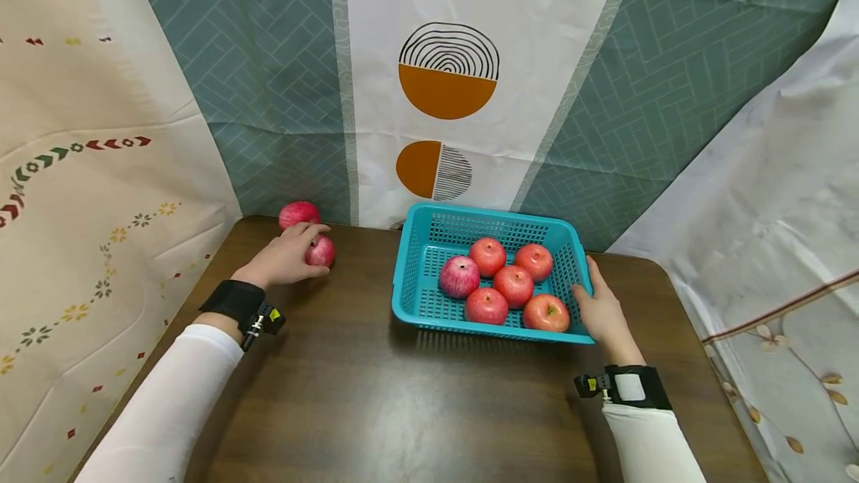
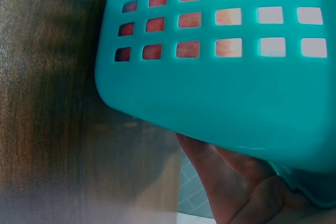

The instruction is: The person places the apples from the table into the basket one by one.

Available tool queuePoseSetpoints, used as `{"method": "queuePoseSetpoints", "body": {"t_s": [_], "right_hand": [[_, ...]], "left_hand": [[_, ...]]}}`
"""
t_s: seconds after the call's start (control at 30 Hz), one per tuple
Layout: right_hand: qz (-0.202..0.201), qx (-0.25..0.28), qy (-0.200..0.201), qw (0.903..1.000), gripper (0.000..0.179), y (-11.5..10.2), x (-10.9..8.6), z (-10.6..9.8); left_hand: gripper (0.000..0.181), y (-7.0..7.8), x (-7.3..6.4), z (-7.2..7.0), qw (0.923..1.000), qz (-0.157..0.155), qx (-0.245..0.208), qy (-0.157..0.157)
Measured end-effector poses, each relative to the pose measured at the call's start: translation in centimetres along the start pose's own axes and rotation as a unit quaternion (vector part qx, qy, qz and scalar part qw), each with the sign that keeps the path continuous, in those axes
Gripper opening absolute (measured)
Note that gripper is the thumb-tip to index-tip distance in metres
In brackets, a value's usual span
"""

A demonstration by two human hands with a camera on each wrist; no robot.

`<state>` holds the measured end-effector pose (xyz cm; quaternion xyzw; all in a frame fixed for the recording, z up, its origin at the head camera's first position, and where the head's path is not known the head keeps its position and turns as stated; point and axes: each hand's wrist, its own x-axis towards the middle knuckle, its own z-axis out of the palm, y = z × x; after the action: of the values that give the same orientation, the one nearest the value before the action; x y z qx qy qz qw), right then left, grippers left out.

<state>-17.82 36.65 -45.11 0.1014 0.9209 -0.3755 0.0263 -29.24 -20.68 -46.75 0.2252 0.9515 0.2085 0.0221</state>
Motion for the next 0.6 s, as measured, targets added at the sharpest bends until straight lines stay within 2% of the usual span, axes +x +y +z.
{"method": "queuePoseSetpoints", "body": {"t_s": [0.23, 0.6], "right_hand": [[-0.006, -0.007, 0.004, 1.0, 0.065, 0.0, 0.2, 0.1], [-0.007, -0.001, 0.008, 0.9999, 0.065, 0.1, 0.1, 0.0]], "left_hand": [[0.07, -0.1, 0.6, 0.9, 0.9993, -0.022, 0.029, -0.003], [0.082, -0.2, 1.1, 1.5, 0.9982, -0.051, 0.016, -0.025]]}}
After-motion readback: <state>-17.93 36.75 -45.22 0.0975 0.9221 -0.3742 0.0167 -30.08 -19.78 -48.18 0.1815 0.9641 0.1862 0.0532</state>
